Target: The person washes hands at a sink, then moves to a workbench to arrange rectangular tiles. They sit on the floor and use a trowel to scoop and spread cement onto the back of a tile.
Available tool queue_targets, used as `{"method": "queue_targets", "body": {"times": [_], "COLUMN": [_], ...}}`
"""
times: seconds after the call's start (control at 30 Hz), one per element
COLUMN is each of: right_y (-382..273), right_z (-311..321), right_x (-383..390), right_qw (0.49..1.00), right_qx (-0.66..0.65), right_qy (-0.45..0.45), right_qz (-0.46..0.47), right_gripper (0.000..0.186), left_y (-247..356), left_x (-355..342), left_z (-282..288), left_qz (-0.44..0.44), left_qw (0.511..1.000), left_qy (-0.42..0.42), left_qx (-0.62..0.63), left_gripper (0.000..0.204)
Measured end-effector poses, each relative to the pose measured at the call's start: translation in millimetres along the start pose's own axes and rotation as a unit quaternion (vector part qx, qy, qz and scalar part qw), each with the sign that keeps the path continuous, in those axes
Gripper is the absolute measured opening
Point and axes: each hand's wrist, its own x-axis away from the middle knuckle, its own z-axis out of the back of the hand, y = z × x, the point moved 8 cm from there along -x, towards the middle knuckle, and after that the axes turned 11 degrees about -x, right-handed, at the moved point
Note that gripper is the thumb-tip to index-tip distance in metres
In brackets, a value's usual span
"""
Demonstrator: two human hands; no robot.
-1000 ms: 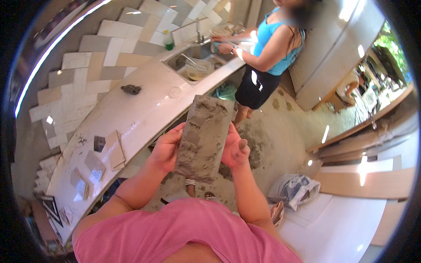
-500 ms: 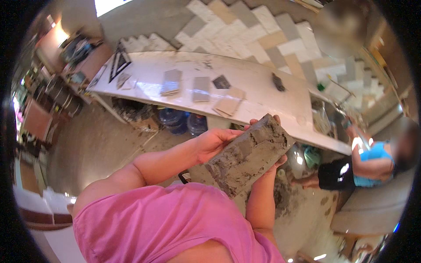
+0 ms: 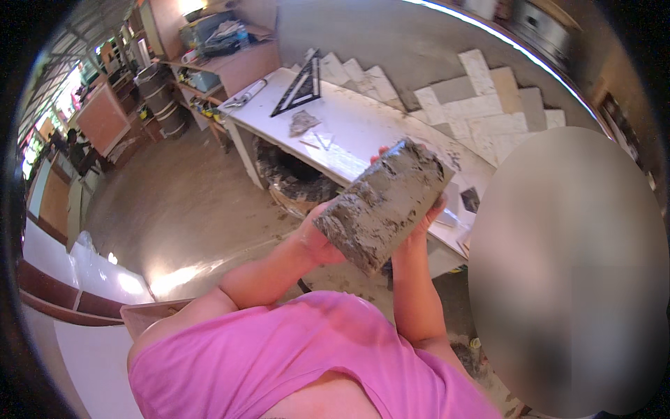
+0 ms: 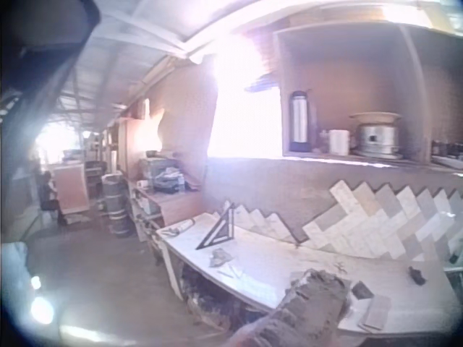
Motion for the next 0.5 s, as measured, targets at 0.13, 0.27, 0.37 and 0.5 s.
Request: {"method": "queue_targets", "body": {"times": [0.13, 0.27, 0.37, 0.5], "right_y": [109.5, 207.3, 280.3, 373.3], "right_z": [15.3, 30.8, 42.7, 89.0], "right_x": [-52.7, -108.4, -142.3, -185.8], "right_qw": [0.996, 0.990, 0.980, 0.972], "right_qx": [-0.042, -0.063, -0.122, -0.141], "right_qy": [0.019, 0.026, 0.036, 0.077], "right_qz": [-0.076, -0.121, -0.150, -0.171], "right_gripper": [0.101, 0.103, 0.096, 0.093], "left_y": [95.7, 194.6, 246.7, 306.5], "left_x": [51.5, 130.8, 193.2, 221.2], "left_z": [51.4, 101.4, 87.3, 61.1], "left_qz": [-0.154, -0.383, -0.529, -0.531], "left_qw": [0.978, 0.762, 0.381, 0.114], "left_qy": [0.099, 0.326, 0.419, 0.395], "left_qx": [-0.102, -0.408, -0.632, -0.741], "left_gripper": [0.041, 0.050, 0.050, 0.043]}}
